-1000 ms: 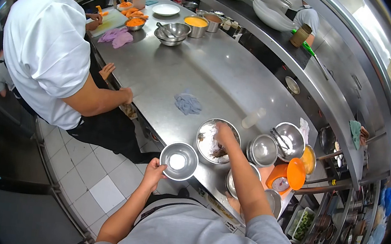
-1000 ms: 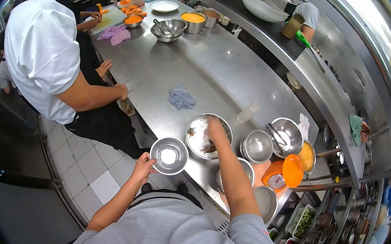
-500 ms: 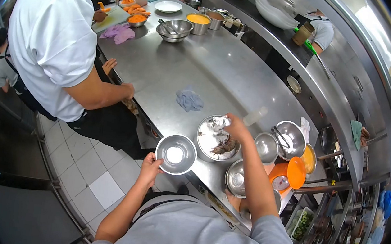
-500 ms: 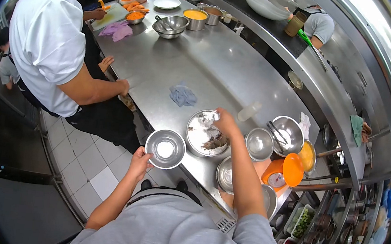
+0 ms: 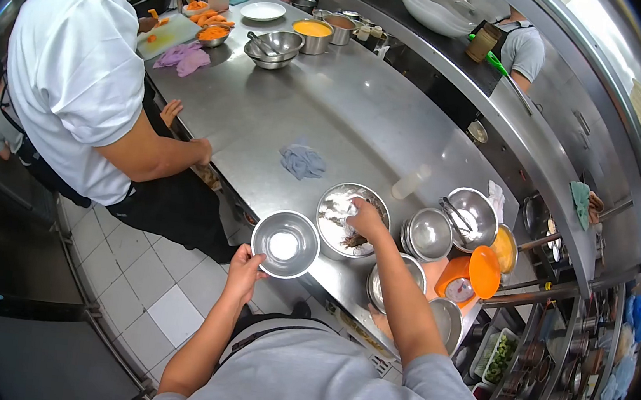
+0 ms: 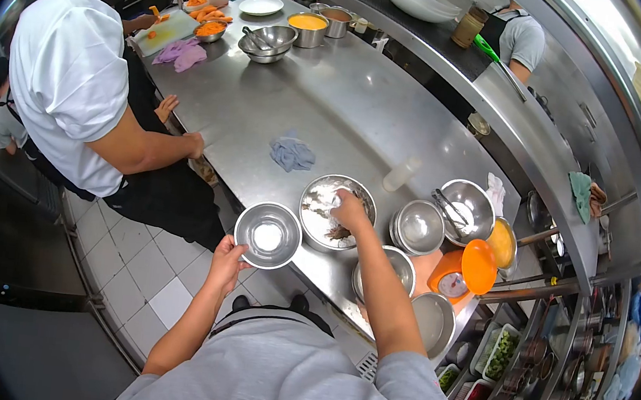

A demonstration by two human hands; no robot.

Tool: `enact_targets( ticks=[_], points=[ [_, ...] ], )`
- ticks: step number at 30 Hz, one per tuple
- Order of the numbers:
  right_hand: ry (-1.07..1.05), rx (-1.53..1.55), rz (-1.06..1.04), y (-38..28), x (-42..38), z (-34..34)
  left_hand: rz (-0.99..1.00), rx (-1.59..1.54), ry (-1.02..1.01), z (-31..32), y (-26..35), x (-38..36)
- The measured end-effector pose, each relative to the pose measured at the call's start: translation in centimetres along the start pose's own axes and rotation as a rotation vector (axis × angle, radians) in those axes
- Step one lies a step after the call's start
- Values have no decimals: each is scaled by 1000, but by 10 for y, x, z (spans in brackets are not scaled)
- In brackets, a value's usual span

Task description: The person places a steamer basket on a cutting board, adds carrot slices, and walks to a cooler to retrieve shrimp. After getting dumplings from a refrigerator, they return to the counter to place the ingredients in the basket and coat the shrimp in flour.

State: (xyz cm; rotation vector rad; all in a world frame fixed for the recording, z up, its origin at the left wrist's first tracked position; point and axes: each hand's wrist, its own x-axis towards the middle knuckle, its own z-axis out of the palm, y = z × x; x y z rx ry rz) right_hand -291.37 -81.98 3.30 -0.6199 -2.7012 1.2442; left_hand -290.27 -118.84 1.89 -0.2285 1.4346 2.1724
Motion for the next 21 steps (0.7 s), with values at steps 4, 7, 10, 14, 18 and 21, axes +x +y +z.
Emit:
enact_targets(
  ticks=[4,7,10,14,18,21],
  points=[
    [16,-110,-84,-7,-3,-14,42,-24,-9,6,18,-4],
    [94,-33,-85,-56,-24,-42,47,-17,1,18,34,-4],
    [-8,51,-27,-103,-40,-57,53,-37,-35,34,47,-3],
    [-130,126,-256,-139,-56,-46,16,-54,-101,49,51,9],
    [-148,-21,-405,-140,-57,-14,-53,-113,-144,62,57,7],
    [13,-43,-420,-136,-52,-27,-40,-134,-126,47,51,8]
  ],
)
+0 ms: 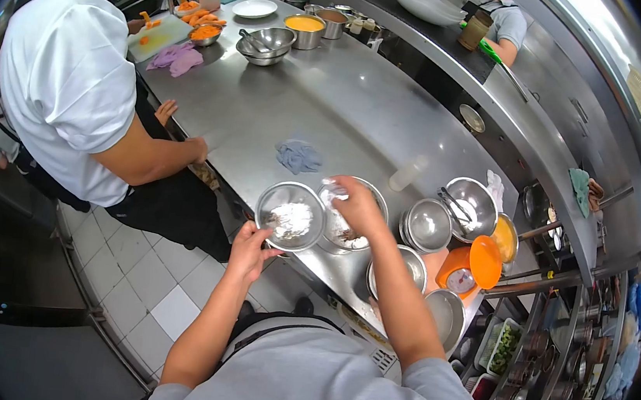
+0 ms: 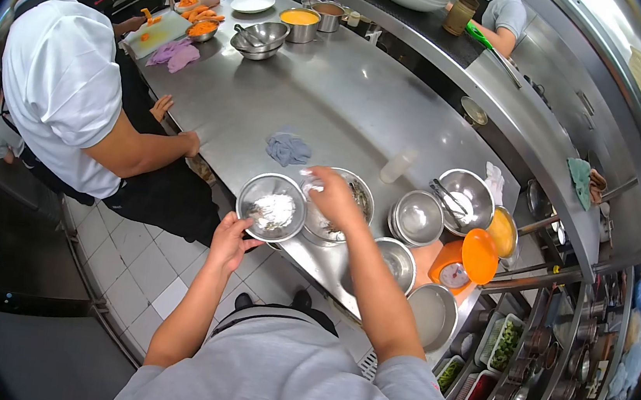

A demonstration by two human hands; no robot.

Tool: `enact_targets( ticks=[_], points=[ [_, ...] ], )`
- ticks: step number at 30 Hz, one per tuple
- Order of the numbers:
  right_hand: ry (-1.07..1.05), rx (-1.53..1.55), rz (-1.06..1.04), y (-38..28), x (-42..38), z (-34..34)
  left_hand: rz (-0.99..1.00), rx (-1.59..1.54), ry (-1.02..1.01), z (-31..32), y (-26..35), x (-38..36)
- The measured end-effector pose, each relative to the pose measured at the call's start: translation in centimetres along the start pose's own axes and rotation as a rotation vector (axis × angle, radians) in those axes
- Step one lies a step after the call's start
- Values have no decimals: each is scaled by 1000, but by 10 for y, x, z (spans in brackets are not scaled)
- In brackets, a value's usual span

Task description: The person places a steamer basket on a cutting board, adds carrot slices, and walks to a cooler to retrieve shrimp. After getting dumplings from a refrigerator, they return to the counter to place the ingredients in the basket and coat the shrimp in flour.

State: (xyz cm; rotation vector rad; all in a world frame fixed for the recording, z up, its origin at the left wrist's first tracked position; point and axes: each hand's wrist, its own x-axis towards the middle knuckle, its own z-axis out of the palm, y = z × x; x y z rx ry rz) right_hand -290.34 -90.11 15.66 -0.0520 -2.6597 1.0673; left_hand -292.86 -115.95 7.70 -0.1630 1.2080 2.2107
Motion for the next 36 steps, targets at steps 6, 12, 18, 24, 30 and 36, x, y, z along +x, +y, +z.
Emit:
enact_targets(
  ticks=[6,12,18,24,30,36],
  points=[
    [-154,-167,340,104,8,-14,60,10,137,-49,-28,12],
    [-530,-658,221,114,3,36,24,45,151,-55,-44,13],
    [-415,-704,300,90,-7,42,19,46,144,-59,-48,7],
    [-119,-735,166,97,-14,48,23,39,146,-69,-52,7],
    [-112,-700,210,106,-21,48,10,71,160,-67,-53,12],
    [16,-700,220,98,-22,59,4,87,133,-64,-59,16]
  ],
)
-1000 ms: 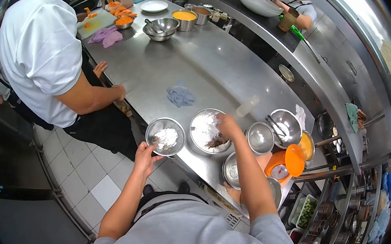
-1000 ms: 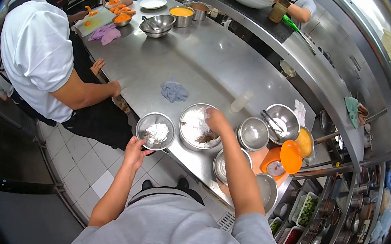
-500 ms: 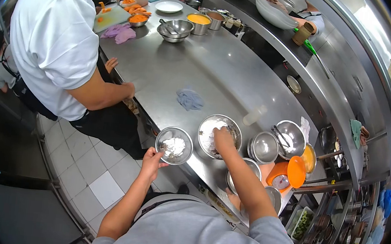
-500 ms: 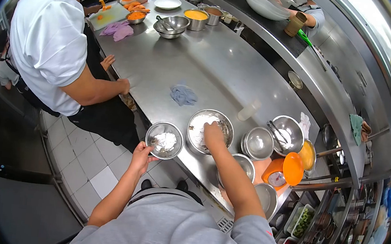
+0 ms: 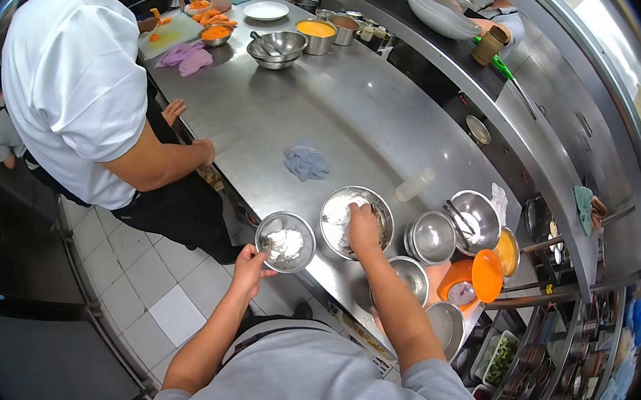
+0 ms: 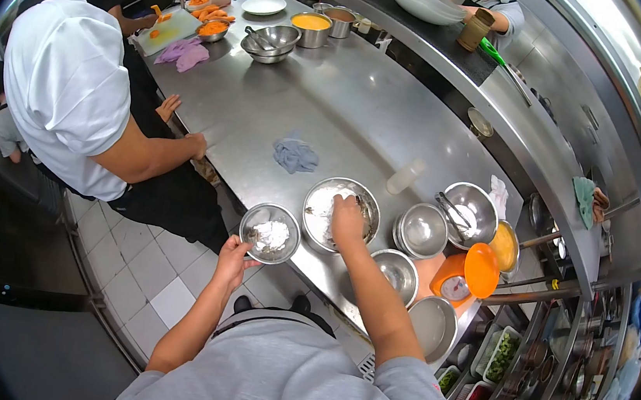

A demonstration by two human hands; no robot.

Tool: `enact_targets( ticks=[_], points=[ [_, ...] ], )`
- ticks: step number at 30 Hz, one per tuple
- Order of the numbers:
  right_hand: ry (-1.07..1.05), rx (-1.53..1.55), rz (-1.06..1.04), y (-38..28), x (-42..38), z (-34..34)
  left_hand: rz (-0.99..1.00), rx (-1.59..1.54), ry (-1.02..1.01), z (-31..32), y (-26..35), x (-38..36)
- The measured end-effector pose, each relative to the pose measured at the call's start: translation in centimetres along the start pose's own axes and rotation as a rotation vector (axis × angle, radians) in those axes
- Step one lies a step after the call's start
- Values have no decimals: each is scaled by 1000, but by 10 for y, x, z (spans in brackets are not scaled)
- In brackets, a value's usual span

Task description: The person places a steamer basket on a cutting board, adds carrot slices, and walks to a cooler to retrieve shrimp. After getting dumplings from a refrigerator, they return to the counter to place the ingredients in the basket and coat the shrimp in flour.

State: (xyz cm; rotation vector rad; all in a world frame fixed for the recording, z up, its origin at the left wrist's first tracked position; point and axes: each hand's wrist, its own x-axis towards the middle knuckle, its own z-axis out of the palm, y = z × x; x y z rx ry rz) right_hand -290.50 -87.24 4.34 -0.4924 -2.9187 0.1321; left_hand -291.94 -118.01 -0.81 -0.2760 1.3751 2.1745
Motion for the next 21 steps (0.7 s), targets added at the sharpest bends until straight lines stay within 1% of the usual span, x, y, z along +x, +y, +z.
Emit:
enact_targets(
  ticks=[2,4,5,7,8,11,13,14,16,17,19,20,21],
  points=[
    [25,17,14,0,0,4,-5,0,11,4,2,-2],
    [-89,79,62,4,1,14,-8,-6,7,4,0,0],
    [-89,78,60,7,4,18,-9,-14,4,4,0,1],
    [-182,145,101,12,10,19,-8,-22,6,4,0,2],
    [-182,145,97,14,11,21,-9,-27,8,4,0,2],
    [-205,66,39,4,13,-7,-14,-18,27,2,-2,3],
    [-263,70,-55,5,20,-9,-9,-22,28,1,-3,3],
    [-265,71,-55,6,20,-8,-3,-24,26,0,-4,3],
    [-293,130,-129,13,23,-4,-3,-25,24,0,-2,2],
    [-295,130,-138,19,25,-3,-2,-31,26,-1,-2,1],
    [-111,268,-82,24,23,-15,0,-32,32,-4,-4,3],
    [-115,268,-82,26,23,-19,1,-29,33,-5,-6,4],
    [-75,309,-35,25,24,-31,-3,-28,34,-5,-6,3]
  ],
)
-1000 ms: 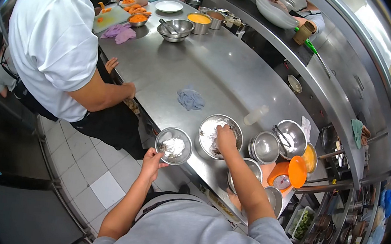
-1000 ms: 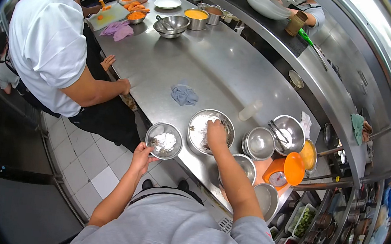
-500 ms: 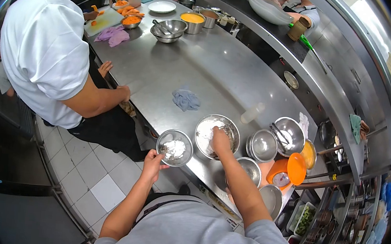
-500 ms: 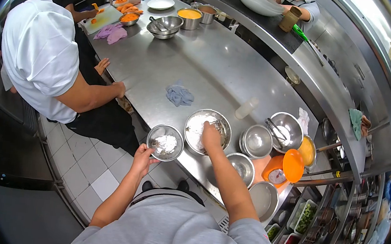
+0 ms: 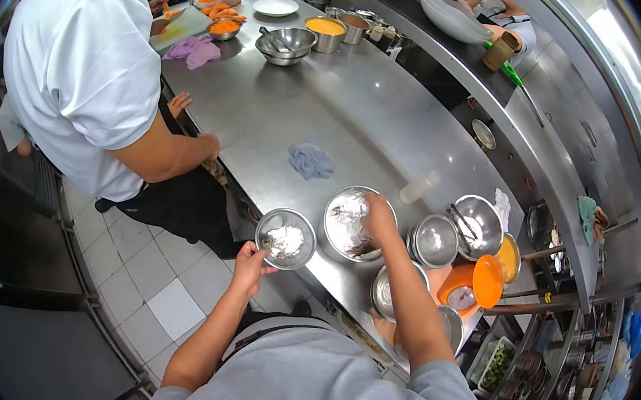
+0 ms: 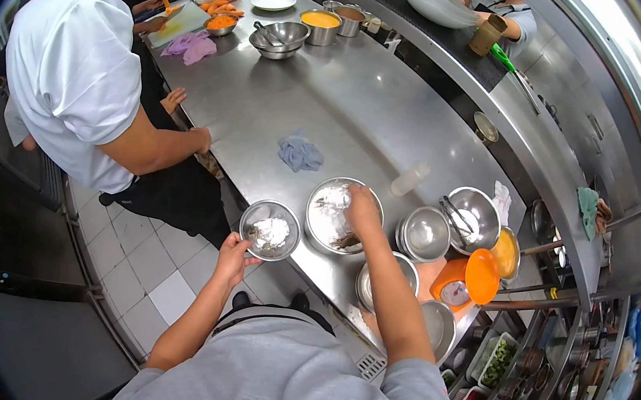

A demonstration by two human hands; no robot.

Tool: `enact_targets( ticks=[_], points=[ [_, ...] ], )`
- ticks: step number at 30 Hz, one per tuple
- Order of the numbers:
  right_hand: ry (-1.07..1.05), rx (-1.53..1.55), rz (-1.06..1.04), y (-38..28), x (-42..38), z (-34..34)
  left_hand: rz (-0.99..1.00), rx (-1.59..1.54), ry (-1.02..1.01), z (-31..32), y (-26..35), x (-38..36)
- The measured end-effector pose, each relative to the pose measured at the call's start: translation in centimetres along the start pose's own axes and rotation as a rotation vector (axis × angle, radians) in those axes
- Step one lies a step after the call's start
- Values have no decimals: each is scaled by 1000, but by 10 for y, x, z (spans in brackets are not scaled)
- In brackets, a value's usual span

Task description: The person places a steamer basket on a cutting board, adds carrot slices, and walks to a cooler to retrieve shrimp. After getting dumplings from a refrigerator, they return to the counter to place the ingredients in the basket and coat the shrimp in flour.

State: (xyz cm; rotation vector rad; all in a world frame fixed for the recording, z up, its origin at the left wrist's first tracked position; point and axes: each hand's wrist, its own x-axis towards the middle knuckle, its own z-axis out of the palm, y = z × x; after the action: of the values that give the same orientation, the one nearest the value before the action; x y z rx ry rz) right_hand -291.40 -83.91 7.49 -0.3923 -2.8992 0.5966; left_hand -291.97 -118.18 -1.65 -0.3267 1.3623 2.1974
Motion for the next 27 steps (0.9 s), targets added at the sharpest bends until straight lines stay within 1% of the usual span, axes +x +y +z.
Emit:
enact_targets(
  ticks=[1,3,5,6,9,10,11,13,14,15,17,18,19,20,21,22,24,25,27],
  points=[
    [49,41,41,-4,-2,-11,0,0,6,2,2,-1],
    [72,53,16,-11,-7,-16,0,2,6,7,5,-4],
    [73,-5,-100,-7,-14,0,42,-14,22,13,10,-6],
    [6,-60,-173,-8,-18,7,41,-12,20,17,14,-9],
    [-37,-15,-186,-10,-30,14,78,-29,3,24,29,-17],
    [-28,-2,-122,-13,-30,8,91,-27,7,26,33,-19],
    [-30,-2,-127,-13,-28,-1,103,-26,11,28,38,-21],
    [60,44,-223,-16,-27,-29,115,-19,14,31,44,-24],
    [29,45,-157,-23,-28,-46,127,-10,15,32,48,-24],
    [26,48,-160,-28,-26,-60,128,-9,21,34,50,-24],
    [55,186,-105,-37,-22,-79,154,-27,-21,38,55,-24],
    [13,223,-61,-48,-22,-89,146,-32,-41,40,56,-23],
    [15,227,-62,-59,-22,-93,149,-28,-40,40,55,-20],
    [-82,367,-55,-71,-22,-94,145,-29,-51,42,53,-18],
    [-177,505,-47,-81,-22,-92,138,-30,-65,46,52,-15],
    [-201,537,-79,-77,-18,-67,133,-35,-69,53,57,-21],
    [-264,697,-13,-90,-17,-27,136,-38,-83,55,51,-18],
    [-272,737,24,-87,-16,2,141,-45,-90,55,47,-18],
    [-280,698,83,-97,-23,10,133,-41,-78,54,45,-21]
  ],
)
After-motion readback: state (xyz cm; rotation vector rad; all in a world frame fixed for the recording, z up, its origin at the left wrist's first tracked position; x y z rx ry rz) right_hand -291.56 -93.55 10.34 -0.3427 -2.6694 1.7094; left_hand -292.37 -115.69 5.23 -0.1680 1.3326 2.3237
